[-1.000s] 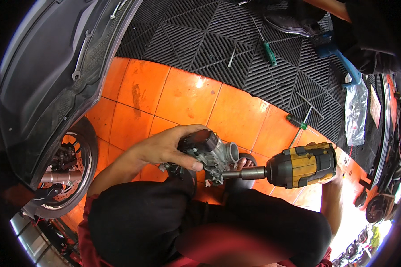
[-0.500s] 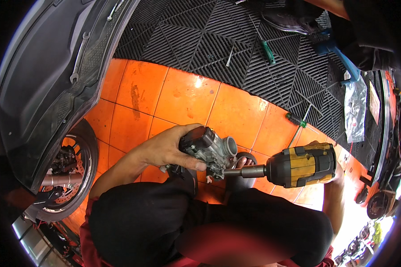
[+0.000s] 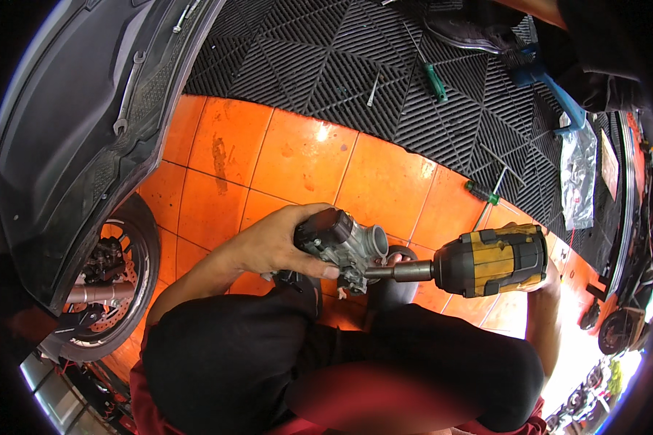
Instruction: The person holds a carburetor, sprays it with cleaner from a can, and uses a power drill and a screwdriver to disassemble parts of the component.
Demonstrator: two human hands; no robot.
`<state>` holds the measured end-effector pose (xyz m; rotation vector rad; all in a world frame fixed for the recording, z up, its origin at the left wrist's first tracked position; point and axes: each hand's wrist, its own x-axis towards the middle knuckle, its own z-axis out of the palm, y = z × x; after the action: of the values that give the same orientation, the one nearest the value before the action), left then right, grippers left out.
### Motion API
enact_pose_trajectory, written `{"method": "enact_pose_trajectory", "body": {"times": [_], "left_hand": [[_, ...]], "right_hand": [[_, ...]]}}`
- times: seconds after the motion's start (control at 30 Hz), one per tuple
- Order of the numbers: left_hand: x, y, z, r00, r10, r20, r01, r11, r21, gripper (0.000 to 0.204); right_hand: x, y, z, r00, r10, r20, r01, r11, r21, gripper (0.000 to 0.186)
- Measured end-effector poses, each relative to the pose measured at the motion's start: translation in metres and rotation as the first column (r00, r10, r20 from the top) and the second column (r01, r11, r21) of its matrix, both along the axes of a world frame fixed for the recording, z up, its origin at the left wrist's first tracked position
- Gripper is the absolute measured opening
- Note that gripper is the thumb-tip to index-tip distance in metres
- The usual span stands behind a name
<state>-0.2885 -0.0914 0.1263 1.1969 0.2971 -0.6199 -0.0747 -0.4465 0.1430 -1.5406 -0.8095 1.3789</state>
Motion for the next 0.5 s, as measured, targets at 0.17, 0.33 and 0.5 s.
{"method": "enact_pose_trajectory", "body": {"times": [0.17,0.33,0.5], "left_hand": [[-0.006,-0.002,-0.001,1.000,0.005,-0.001,-0.005,1.000,0.022,0.067],[-0.006,-0.009,-0.001,0.999,-0.002,0.036,0.000,0.998,0.061,0.069],[-0.017,-0.015,-0.001,0.999,0.039,-0.015,-0.039,0.999,0.036,0.069]], "right_hand": [[-0.005,0.011,-0.003,0.999,0.024,-0.028,-0.024,1.000,0.002,0.068],[-0.005,0.007,-0.005,0.999,0.021,-0.035,-0.021,1.000,0.001,0.069],[0.003,-0.003,-0.008,0.999,0.033,-0.024,-0.033,0.999,-0.001,0.070]]}}
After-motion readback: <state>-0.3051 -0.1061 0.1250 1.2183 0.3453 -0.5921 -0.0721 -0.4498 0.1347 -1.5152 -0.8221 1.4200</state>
